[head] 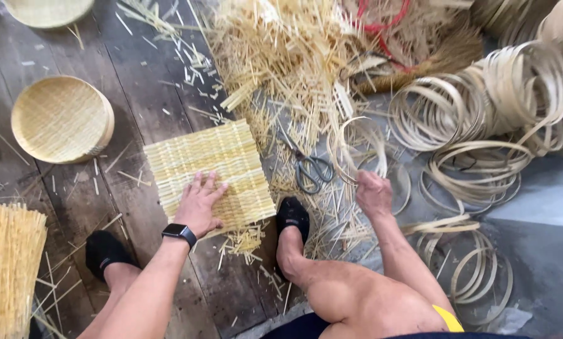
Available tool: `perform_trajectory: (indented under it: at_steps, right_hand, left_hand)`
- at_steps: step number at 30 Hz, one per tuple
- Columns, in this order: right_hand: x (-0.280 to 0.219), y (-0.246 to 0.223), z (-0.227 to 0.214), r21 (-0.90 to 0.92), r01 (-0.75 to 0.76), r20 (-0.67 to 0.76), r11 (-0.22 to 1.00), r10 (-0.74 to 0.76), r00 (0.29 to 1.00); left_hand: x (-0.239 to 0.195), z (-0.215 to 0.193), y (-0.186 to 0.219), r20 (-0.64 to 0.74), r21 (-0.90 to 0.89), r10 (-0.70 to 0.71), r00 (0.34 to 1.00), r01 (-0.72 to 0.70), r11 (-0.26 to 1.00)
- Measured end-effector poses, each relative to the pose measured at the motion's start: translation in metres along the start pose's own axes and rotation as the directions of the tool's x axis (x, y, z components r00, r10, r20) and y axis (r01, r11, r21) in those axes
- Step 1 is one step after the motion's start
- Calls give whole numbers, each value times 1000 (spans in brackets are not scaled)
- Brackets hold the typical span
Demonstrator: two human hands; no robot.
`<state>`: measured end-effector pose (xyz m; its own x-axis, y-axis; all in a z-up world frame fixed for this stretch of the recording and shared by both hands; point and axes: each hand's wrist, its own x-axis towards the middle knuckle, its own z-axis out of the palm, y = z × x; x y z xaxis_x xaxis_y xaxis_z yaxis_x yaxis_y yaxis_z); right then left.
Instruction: Making a bamboo steamer basket by weaving strips into a base and trimming them to fit a wooden mold and ring.
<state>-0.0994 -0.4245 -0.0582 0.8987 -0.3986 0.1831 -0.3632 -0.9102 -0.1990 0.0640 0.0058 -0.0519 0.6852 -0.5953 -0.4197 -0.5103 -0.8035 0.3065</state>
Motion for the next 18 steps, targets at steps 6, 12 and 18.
perform_trajectory:
  at_steps: [6, 12, 18]
  right_hand:
    - [32, -8, -76, -107, 115, -248, 988, -138, 959]
    - [13, 65, -33, -7, -161, 392, 987, 151, 908]
    - [27, 42, -80, 9, -247, 90, 969, 245, 965]
  left_hand:
    - [6, -1, 1, 5, 43, -27, 1000, 27, 999]
    - [-3, -1, -1, 56, -47, -51, 997, 54, 997]
    - [-2, -6, 0, 18, -88, -34, 999, 35, 995]
